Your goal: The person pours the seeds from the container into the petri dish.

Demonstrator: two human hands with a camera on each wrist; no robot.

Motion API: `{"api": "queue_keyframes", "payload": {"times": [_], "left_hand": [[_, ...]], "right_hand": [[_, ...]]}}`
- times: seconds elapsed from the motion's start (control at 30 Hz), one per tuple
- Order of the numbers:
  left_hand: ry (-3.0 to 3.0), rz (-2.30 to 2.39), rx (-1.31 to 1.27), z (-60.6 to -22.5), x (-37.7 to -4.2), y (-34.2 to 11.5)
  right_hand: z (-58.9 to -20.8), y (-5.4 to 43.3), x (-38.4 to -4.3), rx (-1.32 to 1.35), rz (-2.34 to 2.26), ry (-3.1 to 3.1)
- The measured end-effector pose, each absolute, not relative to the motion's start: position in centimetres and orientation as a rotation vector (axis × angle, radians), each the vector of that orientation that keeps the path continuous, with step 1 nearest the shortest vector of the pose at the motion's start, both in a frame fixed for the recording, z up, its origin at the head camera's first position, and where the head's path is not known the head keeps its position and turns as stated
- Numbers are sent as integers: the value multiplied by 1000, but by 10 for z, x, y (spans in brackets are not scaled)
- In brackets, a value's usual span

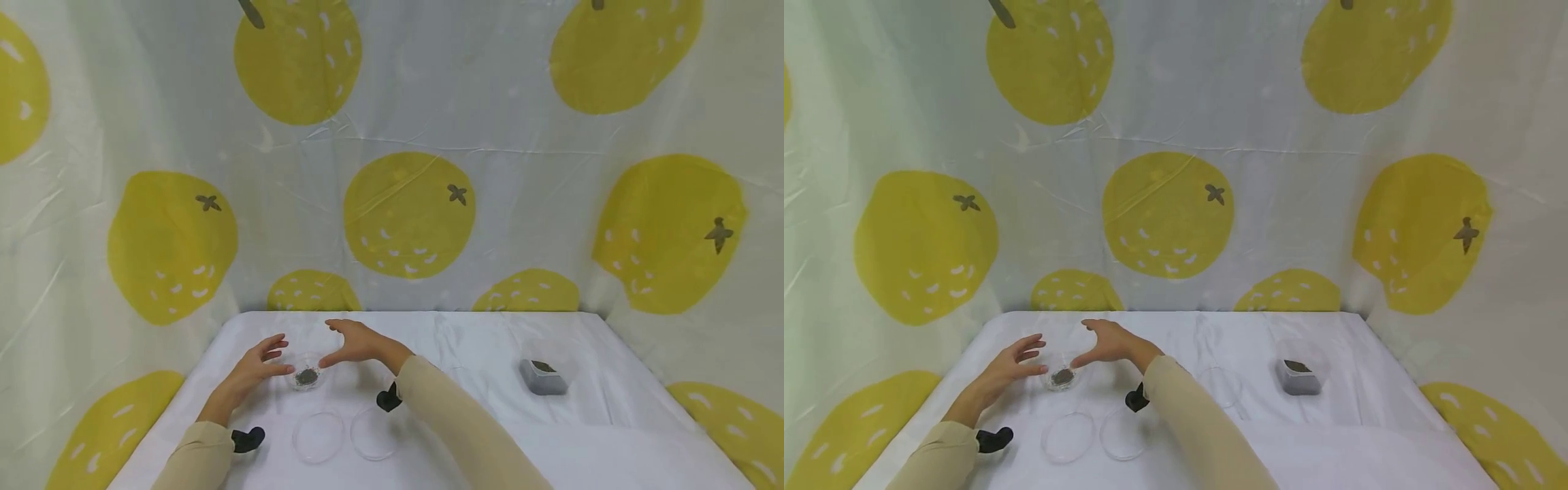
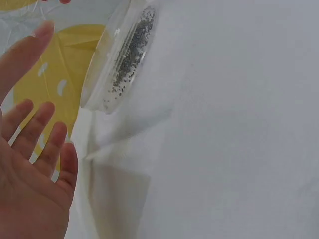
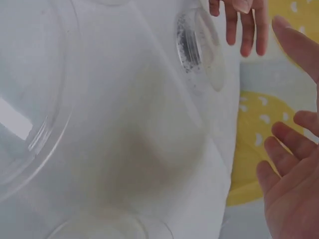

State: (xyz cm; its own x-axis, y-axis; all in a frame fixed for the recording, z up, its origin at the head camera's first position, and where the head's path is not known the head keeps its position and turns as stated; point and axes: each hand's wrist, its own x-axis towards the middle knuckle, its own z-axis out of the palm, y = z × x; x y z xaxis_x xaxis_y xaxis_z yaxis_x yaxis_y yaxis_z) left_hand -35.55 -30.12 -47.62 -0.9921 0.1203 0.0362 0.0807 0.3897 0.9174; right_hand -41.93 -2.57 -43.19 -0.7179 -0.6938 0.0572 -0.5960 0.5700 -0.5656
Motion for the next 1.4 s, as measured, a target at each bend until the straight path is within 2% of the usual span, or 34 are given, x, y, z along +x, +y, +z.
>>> {"api": "queue_keyframes", "payload": {"times": [0.2,0.7,1.4], "left_hand": [[2678,1656,174,-465,-351,-300],[2698,1694,357,-443,-350,-267],[2719,1653,272,-445,-345,-198]], "right_hand": [[-420,-9,-419,-1091,-869,2600],[-403,36,-419,-1050,-1012,2621],[-410,96,-414,-978,-1101,2657]]}}
